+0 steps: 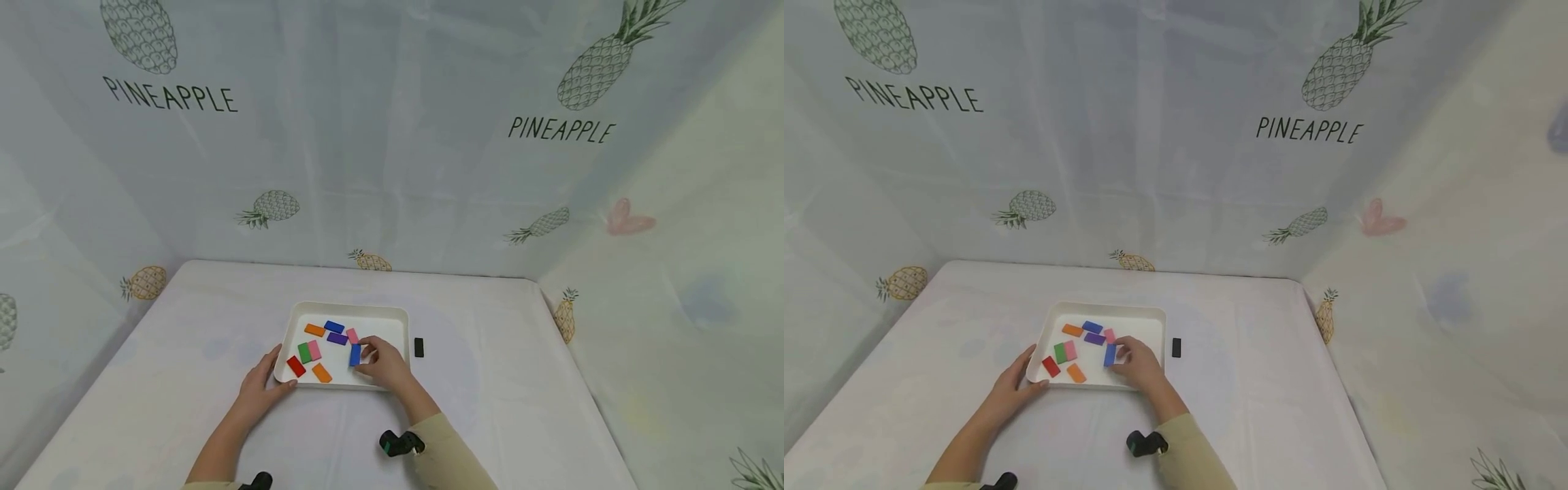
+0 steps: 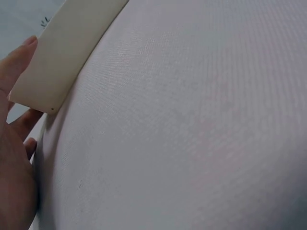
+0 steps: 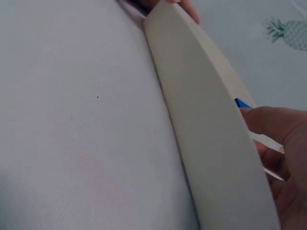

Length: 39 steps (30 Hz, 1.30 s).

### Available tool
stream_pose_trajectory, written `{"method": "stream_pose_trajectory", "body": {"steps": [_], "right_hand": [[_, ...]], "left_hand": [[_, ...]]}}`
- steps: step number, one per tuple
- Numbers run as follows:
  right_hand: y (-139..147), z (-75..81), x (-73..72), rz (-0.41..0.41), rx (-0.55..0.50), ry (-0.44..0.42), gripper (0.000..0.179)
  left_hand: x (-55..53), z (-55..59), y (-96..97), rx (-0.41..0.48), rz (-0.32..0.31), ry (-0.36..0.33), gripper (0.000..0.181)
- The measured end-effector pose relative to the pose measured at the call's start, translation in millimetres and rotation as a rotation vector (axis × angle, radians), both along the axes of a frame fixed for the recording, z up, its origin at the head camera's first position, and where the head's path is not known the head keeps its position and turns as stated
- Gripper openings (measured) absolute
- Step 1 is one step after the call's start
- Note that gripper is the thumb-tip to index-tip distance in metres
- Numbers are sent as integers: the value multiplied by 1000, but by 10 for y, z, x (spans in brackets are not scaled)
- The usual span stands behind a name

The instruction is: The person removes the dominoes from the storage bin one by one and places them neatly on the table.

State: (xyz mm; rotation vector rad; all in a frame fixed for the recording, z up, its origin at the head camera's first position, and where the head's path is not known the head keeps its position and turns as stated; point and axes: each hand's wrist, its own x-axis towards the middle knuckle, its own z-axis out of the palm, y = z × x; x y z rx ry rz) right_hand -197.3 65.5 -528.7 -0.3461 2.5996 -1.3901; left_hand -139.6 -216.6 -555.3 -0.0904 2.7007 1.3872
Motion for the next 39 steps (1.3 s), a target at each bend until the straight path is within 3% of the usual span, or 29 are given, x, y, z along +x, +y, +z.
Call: {"method": "stream_pose_trajectory", "body": {"steps": [7,16,22,32,39], "right_hand": [[181,137,46,11,-79,31,47],[546,231,43,42,-56,44,48],[812,310,26,11,-57,55,48],[1253,261,-70,-94,-78,44,47],[1482,78,-133,-151,-68,48,46]], "left_hand": [[4,-13,-5,-15,4,-2,90],[9,-39,-12,-25,-1,0,91],[16,-24,-14,-23,-8,27,91],[-4,-44,11,-32,2,1,92],[-11,-31,30,-35,5,-12,93]]}}
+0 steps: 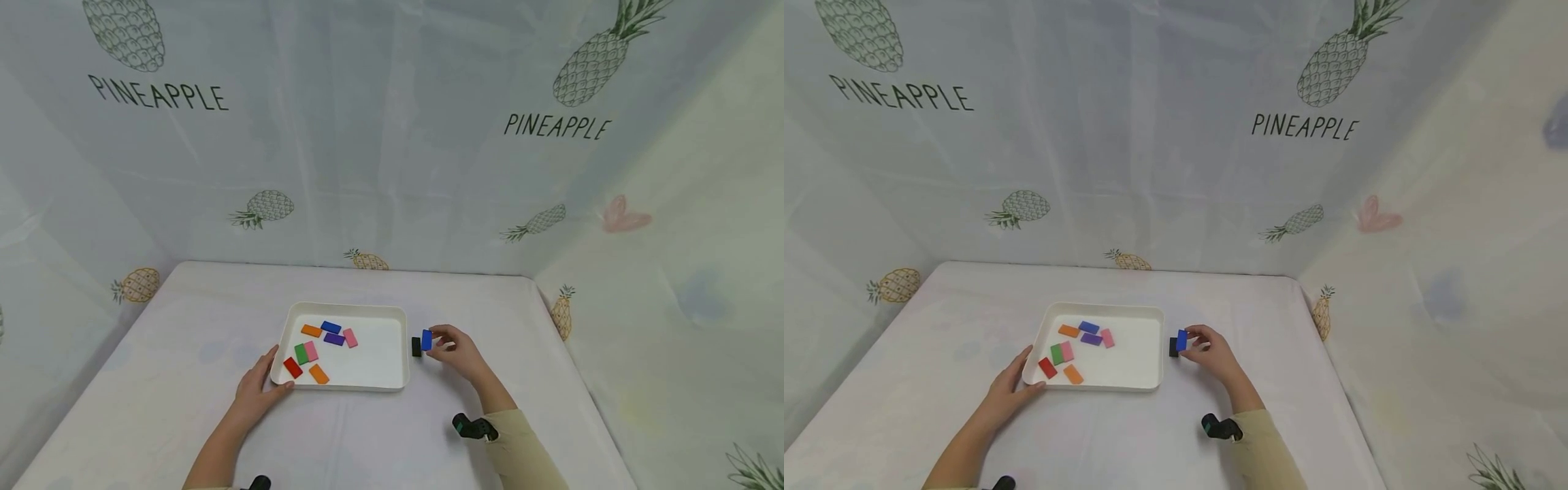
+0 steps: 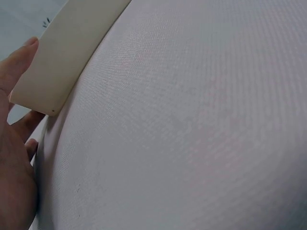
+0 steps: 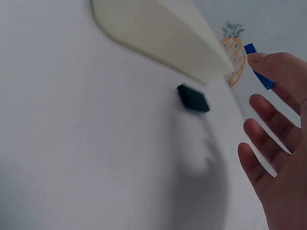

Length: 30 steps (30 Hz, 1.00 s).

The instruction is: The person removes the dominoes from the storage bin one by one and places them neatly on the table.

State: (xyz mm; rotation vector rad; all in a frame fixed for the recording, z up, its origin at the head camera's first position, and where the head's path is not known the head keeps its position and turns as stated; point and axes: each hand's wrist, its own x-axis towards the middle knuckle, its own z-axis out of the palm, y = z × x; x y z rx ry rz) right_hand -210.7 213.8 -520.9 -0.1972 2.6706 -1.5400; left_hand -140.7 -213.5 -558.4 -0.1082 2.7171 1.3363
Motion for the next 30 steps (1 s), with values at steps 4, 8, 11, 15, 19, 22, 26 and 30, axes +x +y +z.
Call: {"method": "stream_pose_trajectory", "body": {"steps": [4,8,11,15,19,22,26,30], "right_hand": [[61,-124,-7,-39,3,-30,47],[114,-267,-26,-75,4,-50,47],[145,-370,-39,-83,-1,-40,46],[153,-429,-45,-74,-32,-19,45],[134,-430,-60,-69,-22,-6,47],[121,-420,-75,-85,0,-23,47],[109,-406,-93,-93,33,-44,46],[106,-408,-113,-77,57,-26,44]], "left_hand": [[-3,-5,3,0,0,2,92],[-8,-12,5,6,-6,7,92],[-9,-17,2,7,-9,8,93],[-12,-23,-5,10,-11,20,92],[-19,-37,-15,17,-13,54,91],[-23,-50,-23,19,-14,71,90],[-25,-61,-28,21,-16,77,90],[-33,-67,-27,18,-20,88,90]]}}
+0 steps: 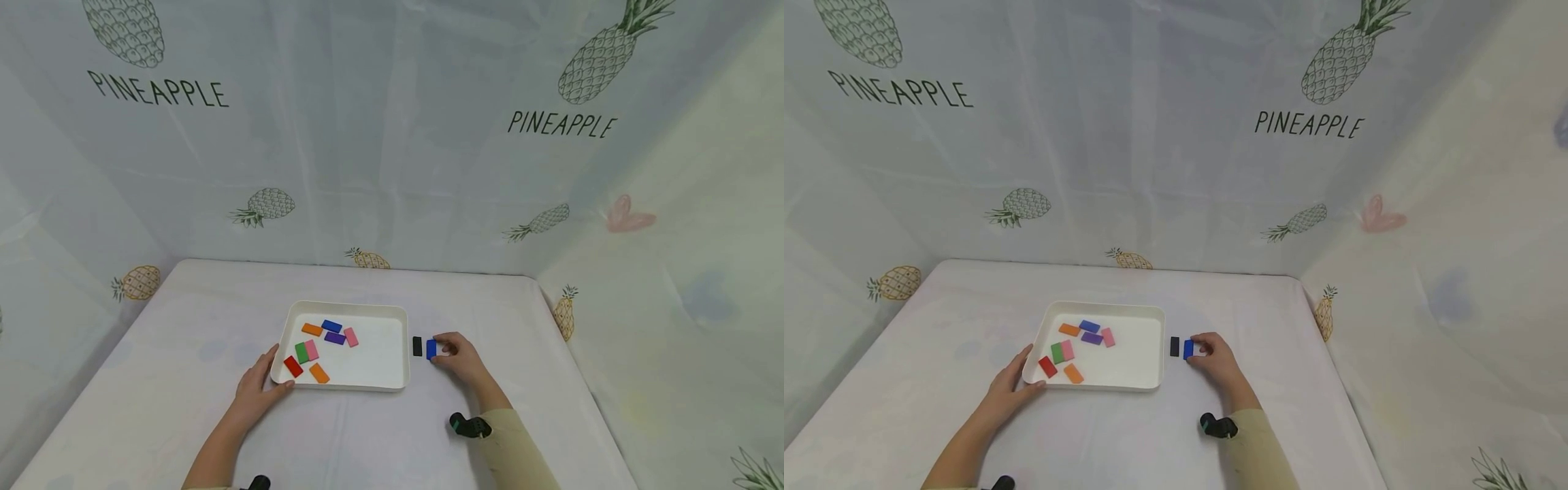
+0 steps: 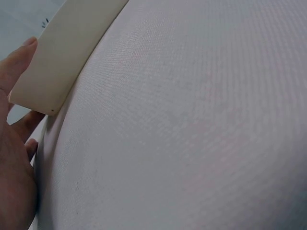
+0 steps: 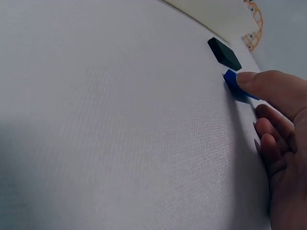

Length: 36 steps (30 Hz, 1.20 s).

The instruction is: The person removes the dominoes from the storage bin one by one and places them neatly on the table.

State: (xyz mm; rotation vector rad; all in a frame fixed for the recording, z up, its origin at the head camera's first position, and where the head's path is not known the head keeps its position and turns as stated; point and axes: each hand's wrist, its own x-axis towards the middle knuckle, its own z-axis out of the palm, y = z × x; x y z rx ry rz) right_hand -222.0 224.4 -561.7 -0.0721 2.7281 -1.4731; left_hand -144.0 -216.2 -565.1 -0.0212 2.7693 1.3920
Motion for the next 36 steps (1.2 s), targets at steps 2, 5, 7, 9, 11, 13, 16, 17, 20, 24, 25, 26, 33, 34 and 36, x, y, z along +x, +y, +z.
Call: {"method": "stream_pose_trajectory", "body": {"steps": [2,5,7,9,11,13,16,17,20,24,25,26,33,34,36], "right_hand": [[-2,6,-4,5,4,3,43],[-12,24,0,5,13,-4,44],[-14,36,-4,10,19,-5,45],[-21,50,-6,9,27,-10,46],[-29,56,-12,11,34,-12,46],[-39,56,-20,11,49,-13,46],[-55,48,-29,14,68,-10,44],[-57,43,-31,13,74,-9,44],[-58,38,-35,7,79,-10,44],[-54,32,-38,7,85,0,45],[-55,34,-38,9,85,1,45],[-58,38,-36,10,82,2,45],[-76,46,-33,3,72,-5,46],[-77,44,-34,2,72,-5,46],[-80,40,-34,-1,68,-4,46]], "left_hand": [[-2,3,1,0,2,-5,91],[1,6,-1,3,7,-18,92],[6,10,-1,5,9,-22,92],[9,12,-1,8,8,-22,92],[10,15,1,9,8,-22,92],[9,16,2,9,8,-24,92],[10,26,7,2,12,-40,93],[11,31,10,0,13,-48,93],[15,46,18,-2,16,-76,95],[12,50,24,3,17,-81,95],[10,46,23,2,18,-76,95],[8,44,23,3,18,-72,94],[8,32,23,-3,21,-64,94],[8,31,24,-3,21,-63,94],[7,26,23,-4,20,-58,94]]}}
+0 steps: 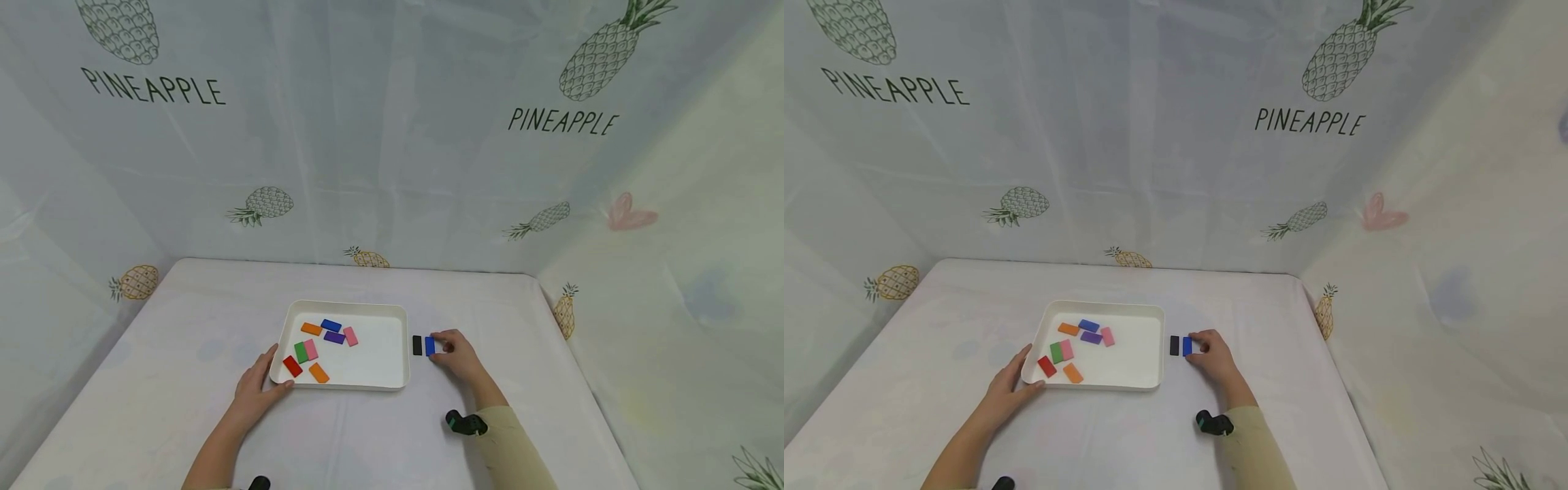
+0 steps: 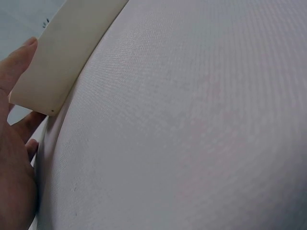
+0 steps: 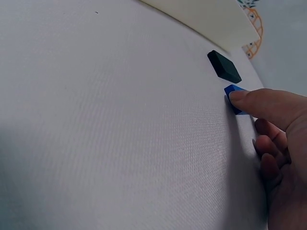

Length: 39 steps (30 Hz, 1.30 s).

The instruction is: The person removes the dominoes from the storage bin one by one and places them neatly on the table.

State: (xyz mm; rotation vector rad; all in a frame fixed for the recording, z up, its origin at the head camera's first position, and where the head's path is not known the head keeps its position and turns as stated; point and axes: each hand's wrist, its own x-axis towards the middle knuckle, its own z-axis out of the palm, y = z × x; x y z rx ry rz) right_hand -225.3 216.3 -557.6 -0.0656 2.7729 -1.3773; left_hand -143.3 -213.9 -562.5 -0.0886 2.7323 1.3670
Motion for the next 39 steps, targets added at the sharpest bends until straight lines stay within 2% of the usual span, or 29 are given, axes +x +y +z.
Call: {"method": "stream_pose_trajectory", "body": {"steps": [10,19,27,34,39], "right_hand": [[-6,-6,-4,-8,4,-1,47],[9,-3,0,-3,4,3,46],[13,5,17,11,-7,3,52],[16,14,9,6,-5,-48,55],[-2,80,24,9,11,-72,56]], "left_hand": [[7,26,16,-4,5,-9,94],[-21,-8,-2,-9,-9,21,94],[-10,-6,-4,-11,-11,9,95],[-8,2,-13,2,-23,9,92],[-1,9,-2,-1,-27,1,92]]}}
